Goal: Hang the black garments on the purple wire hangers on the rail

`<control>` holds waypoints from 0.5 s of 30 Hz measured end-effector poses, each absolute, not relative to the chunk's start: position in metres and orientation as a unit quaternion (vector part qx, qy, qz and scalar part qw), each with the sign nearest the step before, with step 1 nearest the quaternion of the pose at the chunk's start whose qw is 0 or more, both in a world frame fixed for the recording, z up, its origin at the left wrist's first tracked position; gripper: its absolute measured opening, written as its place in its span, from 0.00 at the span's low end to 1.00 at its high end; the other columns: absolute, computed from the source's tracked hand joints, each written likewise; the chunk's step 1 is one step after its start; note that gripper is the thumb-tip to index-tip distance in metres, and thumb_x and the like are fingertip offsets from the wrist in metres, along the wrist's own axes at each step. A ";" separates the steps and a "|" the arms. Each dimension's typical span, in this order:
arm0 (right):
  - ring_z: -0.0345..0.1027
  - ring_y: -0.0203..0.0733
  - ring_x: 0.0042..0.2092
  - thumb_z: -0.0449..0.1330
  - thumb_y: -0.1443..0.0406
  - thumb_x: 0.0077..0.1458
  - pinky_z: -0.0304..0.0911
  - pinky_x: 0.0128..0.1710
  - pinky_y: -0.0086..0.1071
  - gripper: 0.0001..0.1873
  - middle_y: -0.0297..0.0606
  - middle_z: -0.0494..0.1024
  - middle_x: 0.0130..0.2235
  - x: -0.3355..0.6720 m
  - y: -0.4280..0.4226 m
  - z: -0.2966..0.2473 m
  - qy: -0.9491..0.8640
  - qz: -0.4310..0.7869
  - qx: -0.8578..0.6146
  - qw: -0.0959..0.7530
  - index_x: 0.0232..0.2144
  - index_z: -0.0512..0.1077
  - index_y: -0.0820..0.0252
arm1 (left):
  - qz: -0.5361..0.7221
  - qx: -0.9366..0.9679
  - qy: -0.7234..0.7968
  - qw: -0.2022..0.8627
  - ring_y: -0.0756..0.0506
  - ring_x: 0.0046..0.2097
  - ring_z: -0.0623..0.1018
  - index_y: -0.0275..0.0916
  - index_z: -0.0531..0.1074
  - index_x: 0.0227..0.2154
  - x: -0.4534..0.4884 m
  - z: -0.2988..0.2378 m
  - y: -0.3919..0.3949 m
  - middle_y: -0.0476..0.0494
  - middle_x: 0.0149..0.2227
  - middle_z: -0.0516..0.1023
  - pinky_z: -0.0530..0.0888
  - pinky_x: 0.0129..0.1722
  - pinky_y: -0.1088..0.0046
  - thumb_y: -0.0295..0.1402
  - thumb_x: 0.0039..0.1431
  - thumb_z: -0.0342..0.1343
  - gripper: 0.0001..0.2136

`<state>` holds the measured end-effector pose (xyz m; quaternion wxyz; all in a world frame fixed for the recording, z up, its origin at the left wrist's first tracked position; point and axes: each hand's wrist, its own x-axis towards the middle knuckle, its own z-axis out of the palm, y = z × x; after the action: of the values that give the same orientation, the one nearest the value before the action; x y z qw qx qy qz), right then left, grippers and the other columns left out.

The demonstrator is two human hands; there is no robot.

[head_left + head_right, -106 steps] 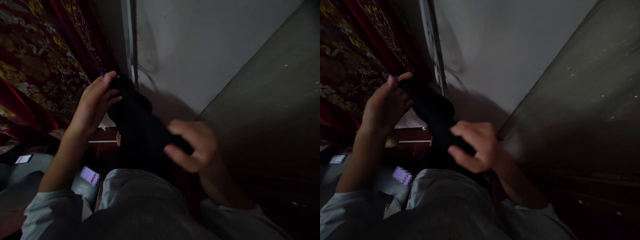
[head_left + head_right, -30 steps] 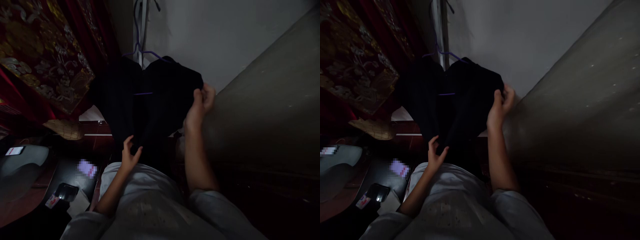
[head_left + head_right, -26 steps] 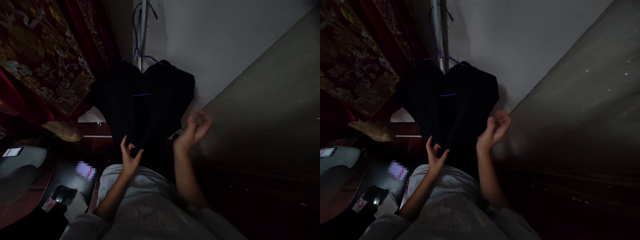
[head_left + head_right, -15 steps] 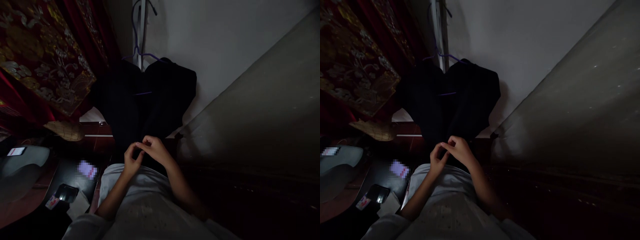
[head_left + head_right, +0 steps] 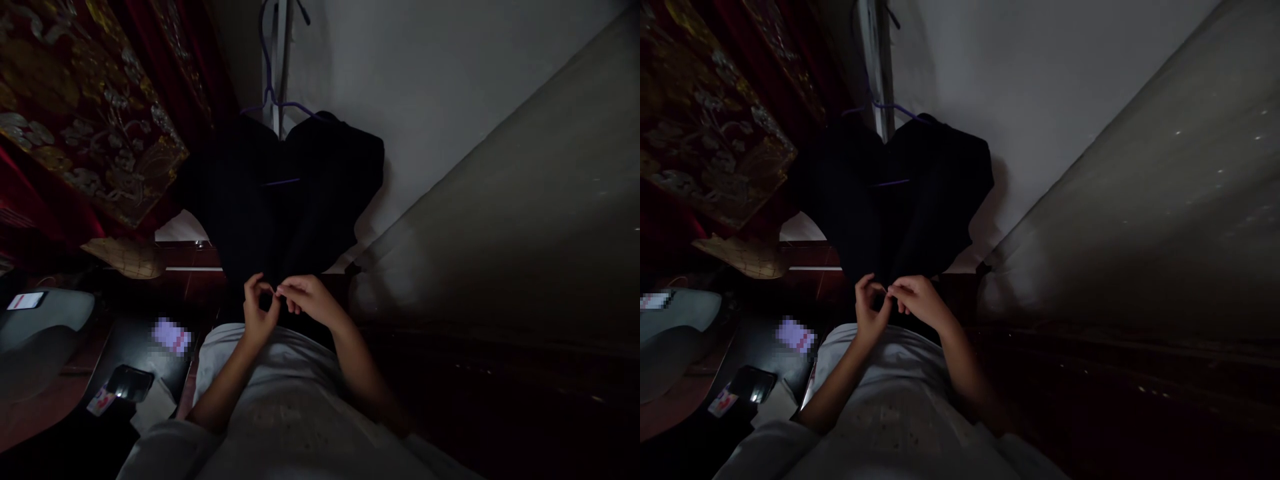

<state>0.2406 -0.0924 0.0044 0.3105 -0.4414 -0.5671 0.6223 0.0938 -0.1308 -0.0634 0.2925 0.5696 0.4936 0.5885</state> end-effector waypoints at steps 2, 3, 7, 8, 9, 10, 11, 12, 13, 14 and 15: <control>0.60 0.32 0.19 0.63 0.52 0.51 0.52 0.21 0.27 0.18 0.33 0.70 0.18 0.239 -0.092 0.007 -0.527 0.651 -0.443 0.320 0.26 0.77 0.62 | 0.590 0.570 0.496 0.284 0.49 0.37 0.78 0.41 0.60 0.57 0.094 -0.061 -0.131 0.48 0.35 0.74 0.75 0.44 0.71 0.32 0.64 0.58 0.21; 0.58 0.31 0.18 0.64 0.52 0.50 0.50 0.20 0.27 0.18 0.33 0.69 0.17 0.238 -0.091 0.008 -0.507 0.660 -0.447 0.329 0.25 0.77 0.62 | 0.592 0.571 0.495 0.281 0.49 0.37 0.77 0.41 0.60 0.55 0.094 -0.060 -0.131 0.49 0.35 0.74 0.75 0.43 0.72 0.31 0.64 0.58 0.19; 0.49 0.29 0.15 0.66 0.53 0.44 0.42 0.17 0.27 0.16 0.29 0.61 0.13 0.234 -0.079 0.014 -0.428 0.679 -0.443 0.400 0.21 0.75 0.62 | 0.581 0.574 0.511 0.268 0.49 0.36 0.77 0.41 0.62 0.46 0.093 -0.061 -0.124 0.49 0.34 0.74 0.73 0.40 0.74 0.28 0.59 0.58 0.14; 0.48 0.28 0.15 0.66 0.54 0.43 0.40 0.16 0.28 0.16 0.28 0.60 0.12 0.234 -0.074 0.018 -0.413 0.676 -0.436 0.427 0.20 0.75 0.61 | 0.572 0.576 0.519 0.267 0.49 0.35 0.76 0.41 0.62 0.44 0.093 -0.063 -0.121 0.49 0.35 0.73 0.73 0.39 0.74 0.28 0.58 0.58 0.14; 0.47 0.28 0.15 0.66 0.54 0.43 0.39 0.16 0.28 0.15 0.28 0.59 0.12 0.234 -0.066 0.024 -0.401 0.669 -0.427 0.457 0.20 0.74 0.61 | 0.560 0.579 0.528 0.270 0.49 0.35 0.76 0.41 0.62 0.44 0.093 -0.066 -0.119 0.50 0.34 0.73 0.72 0.38 0.74 0.28 0.57 0.58 0.14; 0.46 0.28 0.15 0.67 0.55 0.42 0.38 0.17 0.28 0.15 0.28 0.58 0.13 0.234 -0.058 0.032 -0.394 0.657 -0.418 0.489 0.20 0.74 0.61 | 0.543 0.584 0.537 0.276 0.49 0.34 0.75 0.41 0.62 0.43 0.093 -0.070 -0.117 0.50 0.33 0.72 0.72 0.37 0.74 0.28 0.55 0.57 0.14; 0.46 0.27 0.16 0.67 0.55 0.42 0.38 0.17 0.28 0.14 0.27 0.58 0.13 0.235 -0.048 0.041 -0.392 0.640 -0.407 0.521 0.20 0.74 0.61 | 0.522 0.591 0.544 0.286 0.49 0.33 0.75 0.41 0.62 0.43 0.093 -0.073 -0.115 0.51 0.32 0.72 0.71 0.36 0.75 0.27 0.55 0.57 0.14; 0.46 0.27 0.16 0.67 0.56 0.43 0.38 0.17 0.28 0.14 0.26 0.57 0.13 0.236 -0.038 0.053 -0.395 0.620 -0.396 0.551 0.21 0.74 0.60 | 0.500 0.602 0.548 0.297 0.49 0.32 0.74 0.41 0.62 0.43 0.093 -0.077 -0.115 0.52 0.31 0.71 0.70 0.34 0.75 0.27 0.54 0.57 0.14; 0.45 0.27 0.16 0.67 0.56 0.44 0.39 0.17 0.27 0.13 0.25 0.56 0.13 0.237 -0.026 0.065 -0.401 0.599 -0.385 0.577 0.21 0.74 0.60 | 0.477 0.614 0.548 0.308 0.50 0.30 0.73 0.41 0.63 0.42 0.093 -0.080 -0.115 0.53 0.30 0.70 0.69 0.33 0.75 0.27 0.54 0.57 0.14; 0.45 0.26 0.16 0.67 0.56 0.46 0.39 0.17 0.27 0.13 0.25 0.55 0.14 0.237 -0.015 0.079 -0.410 0.579 -0.374 0.597 0.22 0.73 0.60 | 0.457 0.626 0.547 0.317 0.50 0.30 0.72 0.41 0.63 0.42 0.092 -0.082 -0.116 0.53 0.29 0.70 0.68 0.32 0.76 0.26 0.53 0.57 0.14; 0.45 0.26 0.16 0.66 0.56 0.49 0.40 0.17 0.27 0.14 0.24 0.55 0.14 0.237 -0.005 0.092 -0.419 0.563 -0.364 0.612 0.23 0.73 0.60 | 0.441 0.639 0.543 0.322 0.50 0.29 0.72 0.41 0.63 0.41 0.091 -0.084 -0.116 0.53 0.29 0.69 0.67 0.31 0.76 0.26 0.53 0.57 0.13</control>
<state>0.2373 -0.0048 0.0924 0.6121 -0.3643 -0.4193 0.5628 0.0914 -0.1160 -0.0841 0.3217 0.6386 0.5427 0.4406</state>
